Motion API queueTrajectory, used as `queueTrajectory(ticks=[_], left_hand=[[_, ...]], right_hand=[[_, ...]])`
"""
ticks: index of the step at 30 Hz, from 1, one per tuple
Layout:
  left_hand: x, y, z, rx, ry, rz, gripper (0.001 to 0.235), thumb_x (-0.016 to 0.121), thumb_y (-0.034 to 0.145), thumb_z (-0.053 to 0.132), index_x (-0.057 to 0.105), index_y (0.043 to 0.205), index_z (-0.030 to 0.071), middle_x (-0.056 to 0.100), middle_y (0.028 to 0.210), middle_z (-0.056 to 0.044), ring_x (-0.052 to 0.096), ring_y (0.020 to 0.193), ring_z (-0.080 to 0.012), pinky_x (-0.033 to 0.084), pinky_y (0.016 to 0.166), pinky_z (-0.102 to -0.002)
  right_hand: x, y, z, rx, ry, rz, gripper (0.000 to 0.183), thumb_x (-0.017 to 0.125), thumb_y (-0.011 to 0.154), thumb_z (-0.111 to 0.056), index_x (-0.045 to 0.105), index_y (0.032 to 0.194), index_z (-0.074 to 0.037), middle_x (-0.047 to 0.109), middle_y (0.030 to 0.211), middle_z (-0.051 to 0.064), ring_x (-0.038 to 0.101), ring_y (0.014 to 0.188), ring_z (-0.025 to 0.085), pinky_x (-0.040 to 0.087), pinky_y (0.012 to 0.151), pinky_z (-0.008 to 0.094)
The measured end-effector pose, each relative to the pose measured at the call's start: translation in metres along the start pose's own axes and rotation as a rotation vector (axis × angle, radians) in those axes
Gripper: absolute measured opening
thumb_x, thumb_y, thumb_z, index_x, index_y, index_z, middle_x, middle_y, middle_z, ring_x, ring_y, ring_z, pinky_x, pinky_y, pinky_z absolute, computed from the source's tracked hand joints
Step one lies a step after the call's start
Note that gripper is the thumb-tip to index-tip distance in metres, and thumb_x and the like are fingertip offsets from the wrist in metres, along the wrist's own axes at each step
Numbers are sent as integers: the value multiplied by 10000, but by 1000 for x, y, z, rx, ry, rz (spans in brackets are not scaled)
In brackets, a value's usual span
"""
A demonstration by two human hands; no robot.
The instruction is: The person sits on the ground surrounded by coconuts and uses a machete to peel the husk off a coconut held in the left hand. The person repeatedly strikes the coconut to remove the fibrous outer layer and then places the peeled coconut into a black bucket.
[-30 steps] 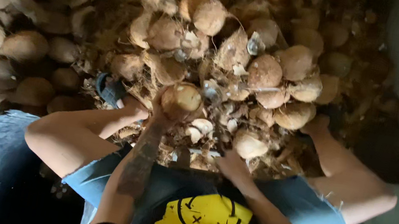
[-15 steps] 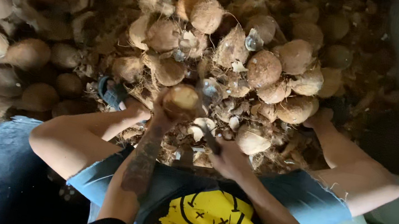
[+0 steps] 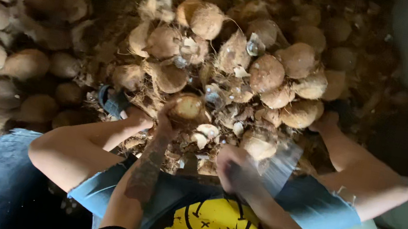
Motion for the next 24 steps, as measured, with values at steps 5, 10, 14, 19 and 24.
queueTrajectory(ticks=[5, 10, 14, 19, 24], left_hand=[[43, -51, 28, 132, 34, -237, 259, 788, 794, 304, 582, 669, 211, 487, 554, 30, 478, 431, -115, 365, 467, -275], [-4, 8, -11, -8, -295, -170, 339, 766, 724, 268, 755, 931, 1, 767, 861, -214, 763, 709, -378, 613, 681, -474], [-17, 35, -21, -46, -196, -131, 466, 778, 738, 321, 773, 1098, 24, 796, 1047, -184, 791, 894, -373, 639, 839, -504], [-18, 59, -19, -83, -190, -229, 712, 793, 621, 407, 757, 1257, 89, 784, 1091, -176, 762, 851, -424, 559, 682, -591], [-42, 69, 4, 114, -293, -292, 600, 663, 959, 416, 647, 1447, 67, 640, 1503, -145, 696, 1245, -290, 506, 1130, -526]], right_hand=[[0, -18, 52, 767, -256, -267, 286, 639, 785, -270, 642, 595, -56, 655, 615, 172, 668, 648, 370, 498, 717, 483], [-8, -9, -1, 304, 264, -73, 560, 624, 934, 46, 605, 380, -28, 596, 360, 101, 584, 306, 180, 520, 467, 246], [-14, -2, 1, -147, -29, -33, 33, 707, 779, 16, 678, 790, 7, 701, 745, 169, 710, 689, 278, 582, 677, 323], [-2, -23, 61, 780, -398, -332, 437, 630, 908, -252, 638, 1189, 83, 666, 1162, 355, 668, 1192, 502, 507, 1055, 556], [-41, -27, 107, 870, -403, -99, 613, 625, 924, -514, 682, 434, -148, 740, 550, 41, 765, 643, 252, 566, 759, 345]])
Point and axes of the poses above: each hand's wrist, its own y-axis towards the middle knuckle, its own x-axis out of the palm, z = x × y, the point moved 5 cm from there along y, towards the middle knuckle
